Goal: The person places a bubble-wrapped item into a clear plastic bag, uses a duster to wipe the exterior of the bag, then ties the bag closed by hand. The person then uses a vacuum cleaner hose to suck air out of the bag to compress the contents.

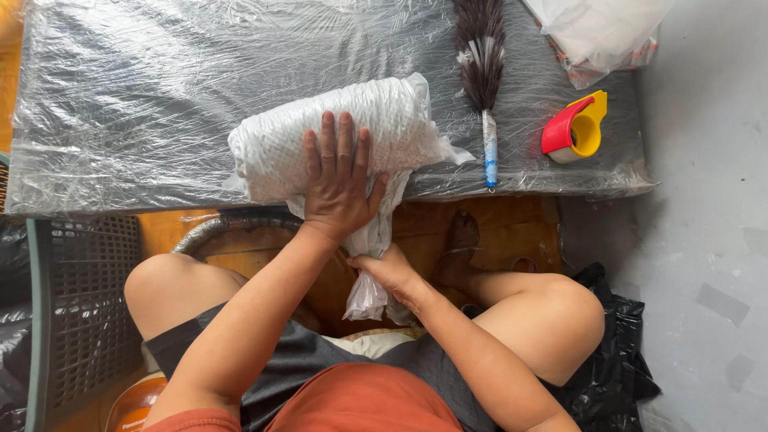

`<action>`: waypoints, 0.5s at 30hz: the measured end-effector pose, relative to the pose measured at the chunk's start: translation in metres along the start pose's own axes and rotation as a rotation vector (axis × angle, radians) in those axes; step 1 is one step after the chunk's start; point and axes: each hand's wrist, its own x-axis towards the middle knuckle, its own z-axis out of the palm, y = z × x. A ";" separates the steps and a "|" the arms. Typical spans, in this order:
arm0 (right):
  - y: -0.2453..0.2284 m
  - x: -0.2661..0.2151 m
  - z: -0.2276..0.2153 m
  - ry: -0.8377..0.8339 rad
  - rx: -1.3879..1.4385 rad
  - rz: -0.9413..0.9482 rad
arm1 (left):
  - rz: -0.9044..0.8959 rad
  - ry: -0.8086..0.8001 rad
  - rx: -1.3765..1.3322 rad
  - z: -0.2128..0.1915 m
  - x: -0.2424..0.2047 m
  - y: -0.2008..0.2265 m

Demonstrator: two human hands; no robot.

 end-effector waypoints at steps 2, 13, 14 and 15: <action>0.002 0.001 0.000 -0.001 0.007 -0.015 | -0.004 -0.165 -0.023 -0.005 0.006 -0.002; -0.019 -0.019 -0.002 -0.054 0.046 0.090 | -0.061 -0.419 -0.135 0.024 0.078 -0.056; -0.022 -0.022 -0.002 -0.065 0.055 0.094 | -0.067 -0.441 -0.146 0.029 0.084 -0.061; -0.025 -0.023 -0.003 -0.057 0.057 0.099 | -0.063 -0.443 -0.153 0.033 0.091 -0.067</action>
